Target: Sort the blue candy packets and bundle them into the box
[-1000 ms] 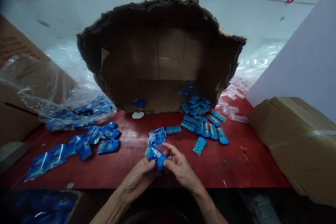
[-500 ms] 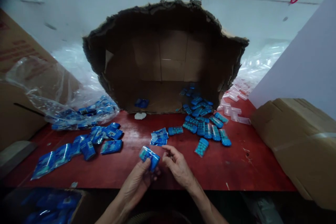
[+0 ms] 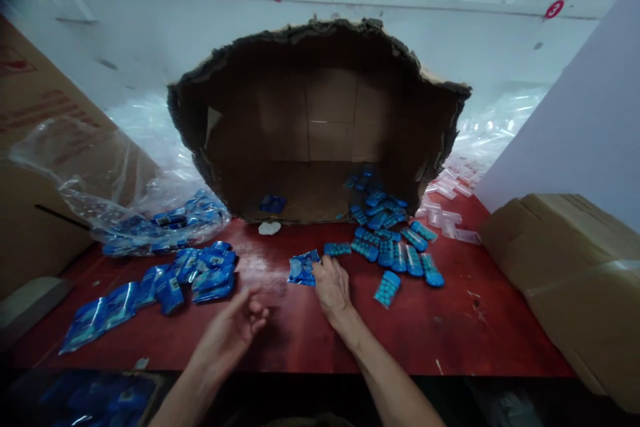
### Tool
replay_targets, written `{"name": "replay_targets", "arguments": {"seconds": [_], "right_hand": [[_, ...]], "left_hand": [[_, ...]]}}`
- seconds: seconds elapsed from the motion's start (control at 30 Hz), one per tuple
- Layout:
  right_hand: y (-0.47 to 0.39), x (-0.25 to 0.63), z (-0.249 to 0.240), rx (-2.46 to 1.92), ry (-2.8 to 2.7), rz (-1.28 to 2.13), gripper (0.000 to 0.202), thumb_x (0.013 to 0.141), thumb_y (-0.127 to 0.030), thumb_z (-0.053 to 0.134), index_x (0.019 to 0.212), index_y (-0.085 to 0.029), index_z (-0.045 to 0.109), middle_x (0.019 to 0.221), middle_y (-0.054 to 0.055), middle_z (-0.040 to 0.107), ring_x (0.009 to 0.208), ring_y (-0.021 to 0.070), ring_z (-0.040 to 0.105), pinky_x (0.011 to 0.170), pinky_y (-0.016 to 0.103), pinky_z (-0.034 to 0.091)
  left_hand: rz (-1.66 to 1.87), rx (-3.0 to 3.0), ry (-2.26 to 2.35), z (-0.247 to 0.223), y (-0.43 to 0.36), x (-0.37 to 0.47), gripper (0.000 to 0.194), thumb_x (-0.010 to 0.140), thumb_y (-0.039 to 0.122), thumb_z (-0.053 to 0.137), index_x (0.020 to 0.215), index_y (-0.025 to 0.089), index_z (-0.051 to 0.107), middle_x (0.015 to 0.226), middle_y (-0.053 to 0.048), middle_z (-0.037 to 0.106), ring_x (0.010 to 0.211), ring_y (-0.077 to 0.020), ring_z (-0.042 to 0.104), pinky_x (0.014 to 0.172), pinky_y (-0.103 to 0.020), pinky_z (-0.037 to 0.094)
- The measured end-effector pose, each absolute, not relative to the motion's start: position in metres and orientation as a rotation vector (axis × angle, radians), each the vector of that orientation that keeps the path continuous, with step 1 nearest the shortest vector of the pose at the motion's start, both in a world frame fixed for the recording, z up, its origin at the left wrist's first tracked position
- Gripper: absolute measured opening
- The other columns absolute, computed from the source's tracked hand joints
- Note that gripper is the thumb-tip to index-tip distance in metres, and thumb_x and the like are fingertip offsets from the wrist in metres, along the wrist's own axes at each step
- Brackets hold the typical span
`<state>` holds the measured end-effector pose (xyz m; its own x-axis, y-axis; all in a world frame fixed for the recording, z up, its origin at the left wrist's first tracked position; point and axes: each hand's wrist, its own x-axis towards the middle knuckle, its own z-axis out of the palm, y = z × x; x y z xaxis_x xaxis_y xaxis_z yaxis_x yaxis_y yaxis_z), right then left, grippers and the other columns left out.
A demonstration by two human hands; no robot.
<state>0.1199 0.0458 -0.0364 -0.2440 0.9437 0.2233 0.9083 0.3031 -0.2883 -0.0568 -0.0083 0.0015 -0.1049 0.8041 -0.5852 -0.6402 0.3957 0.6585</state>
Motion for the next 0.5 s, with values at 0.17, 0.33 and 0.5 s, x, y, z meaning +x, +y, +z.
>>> {"name": "replay_targets", "arguments": {"seconds": [0.17,0.33,0.5], "right_hand": [[0.039,0.117,-0.041,-1.67,-2.238,0.045,0.019,0.083,-0.015,0.042,0.071,-0.019,0.056,0.075,0.004,0.054,0.073,0.0161,0.048,0.061,0.024,0.035],[0.01,0.12,-0.026,-1.632,-2.191,0.04,0.023,0.085,-0.02,0.039,0.071,-0.019,0.057,0.073,0.004,0.053,0.071,0.0159,0.047,0.062,0.025,0.035],[-0.006,0.126,-0.012,-1.458,-1.97,0.364,0.017,0.081,-0.023,0.045,0.093,-0.022,0.058,0.086,0.005,0.053,0.079,0.0167,0.05,0.07,0.026,0.039]], "left_hand": [[1.023,0.267,1.179,-0.017,-0.015,-0.011,0.021,0.071,0.027,0.057,0.086,0.013,0.053,0.052,-0.001,0.059,0.038,-0.0083,0.051,0.036,-0.017,0.036],[1.011,0.323,1.097,-0.022,-0.005,0.005,0.029,0.067,0.036,0.061,0.083,0.014,0.053,0.067,-0.002,0.062,0.042,-0.0067,0.052,0.037,-0.017,0.035],[1.053,0.325,1.078,-0.022,-0.004,0.008,0.024,0.063,0.031,0.065,0.074,0.013,0.055,0.056,0.002,0.057,0.043,-0.0062,0.05,0.039,-0.017,0.033]]}}
